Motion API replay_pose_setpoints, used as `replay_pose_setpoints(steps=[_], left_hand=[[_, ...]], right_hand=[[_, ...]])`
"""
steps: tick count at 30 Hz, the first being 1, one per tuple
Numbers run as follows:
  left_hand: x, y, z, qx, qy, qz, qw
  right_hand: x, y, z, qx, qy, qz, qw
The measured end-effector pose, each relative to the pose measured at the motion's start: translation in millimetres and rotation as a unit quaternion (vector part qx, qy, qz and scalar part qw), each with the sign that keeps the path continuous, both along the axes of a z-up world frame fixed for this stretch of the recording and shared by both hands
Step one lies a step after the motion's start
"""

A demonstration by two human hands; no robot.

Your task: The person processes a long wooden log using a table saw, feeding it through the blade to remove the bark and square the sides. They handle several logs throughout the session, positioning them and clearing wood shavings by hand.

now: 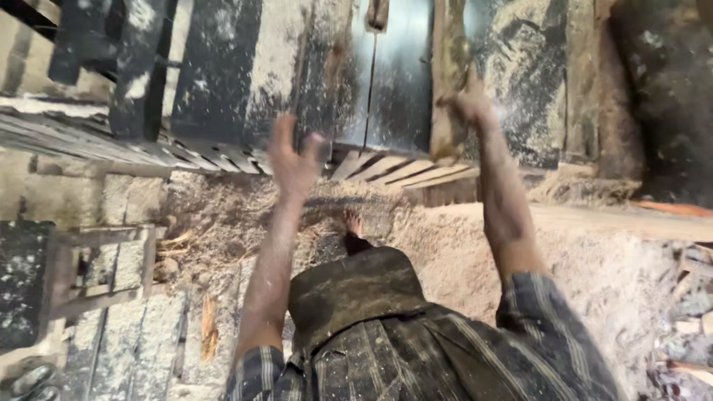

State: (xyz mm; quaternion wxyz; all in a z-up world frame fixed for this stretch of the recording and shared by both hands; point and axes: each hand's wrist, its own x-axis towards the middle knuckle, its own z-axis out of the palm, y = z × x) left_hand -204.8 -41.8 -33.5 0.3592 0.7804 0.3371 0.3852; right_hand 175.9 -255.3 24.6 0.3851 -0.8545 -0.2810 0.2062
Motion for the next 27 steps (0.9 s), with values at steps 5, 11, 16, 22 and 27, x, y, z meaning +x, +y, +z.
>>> replay_pose_setpoints(steps=[5, 11, 16, 22, 27], left_hand=[[-30, -186, -70, -0.503, -0.099, -0.338, 0.789], [-196, -270, -81, -0.590, -0.054, -0.360, 0.721], [-265, -254, -51, -0.645, -0.002, -0.299, 0.703], [-242, -210, -1, -0.401, 0.011, -0.313, 0.861], [-200, -171, 19, -0.167, 0.029, -0.375, 0.912]], right_hand=[[-192, -57, -36, 0.030, -0.023, -0.047, 0.998], [-386, -121, -68, 0.027, 0.061, 0.008, 0.998], [-439, -114, -100, 0.034, -0.013, 0.107, 0.994], [-411, -63, -98, 0.001, 0.060, 0.104, 0.993], [-374, -27, -94, 0.068, 0.038, 0.109, 0.991]])
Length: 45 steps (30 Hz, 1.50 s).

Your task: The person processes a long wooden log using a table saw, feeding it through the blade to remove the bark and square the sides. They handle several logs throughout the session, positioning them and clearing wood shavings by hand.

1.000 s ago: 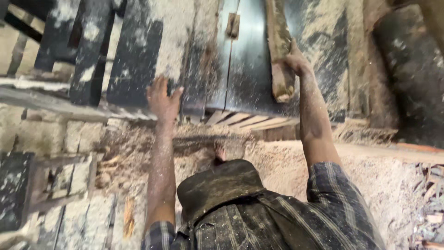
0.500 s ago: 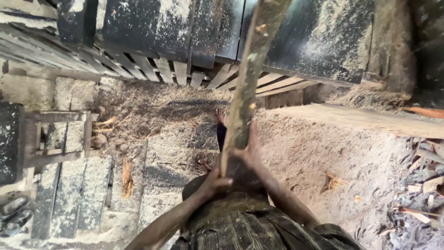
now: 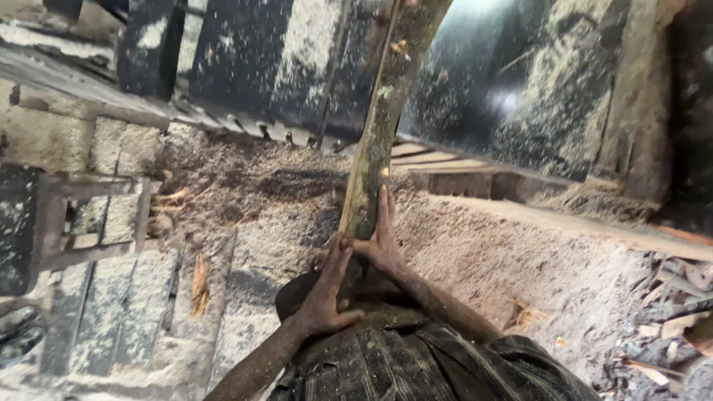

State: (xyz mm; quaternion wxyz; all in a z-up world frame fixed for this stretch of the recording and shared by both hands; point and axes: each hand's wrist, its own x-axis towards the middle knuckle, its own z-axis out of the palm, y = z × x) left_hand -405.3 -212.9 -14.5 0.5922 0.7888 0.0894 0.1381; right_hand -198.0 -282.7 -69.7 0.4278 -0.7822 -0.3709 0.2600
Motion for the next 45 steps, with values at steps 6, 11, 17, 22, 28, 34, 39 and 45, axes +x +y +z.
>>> replay_pose_setpoints(steps=[6, 11, 17, 22, 28, 34, 39, 45], left_hand=[[25, 24, -12, -0.035, 0.027, -0.027, 0.999], [63, 43, -19, -0.030, 0.022, -0.028, 0.999], [126, 83, -8, -0.007, -0.032, 0.002, 0.999], [184, 119, 1, 0.014, -0.026, 0.045, 0.999], [271, 169, -21, 0.059, -0.109, 0.217, 0.968], [380, 233, -45, 0.206, -0.104, 0.304, 0.924], [411, 246, -34, 0.130, -0.089, 0.342, 0.927], [333, 218, 17, 0.043, -0.120, 0.310, 0.942]], right_hand=[[27, 9, 0, -0.042, 0.025, -0.007, 0.999], [76, 16, -9, -0.080, -0.040, 0.053, 0.995], [134, 15, 42, -0.107, 0.016, 0.187, 0.976], [176, 49, 53, -0.159, -0.055, 0.220, 0.961], [255, 111, 9, 0.103, -0.122, 0.158, 0.974], [321, 157, -14, -0.082, -0.287, -0.055, 0.953], [305, 161, -10, -0.107, -0.287, -0.136, 0.942], [261, 116, 10, -0.191, -0.315, -0.004, 0.930]])
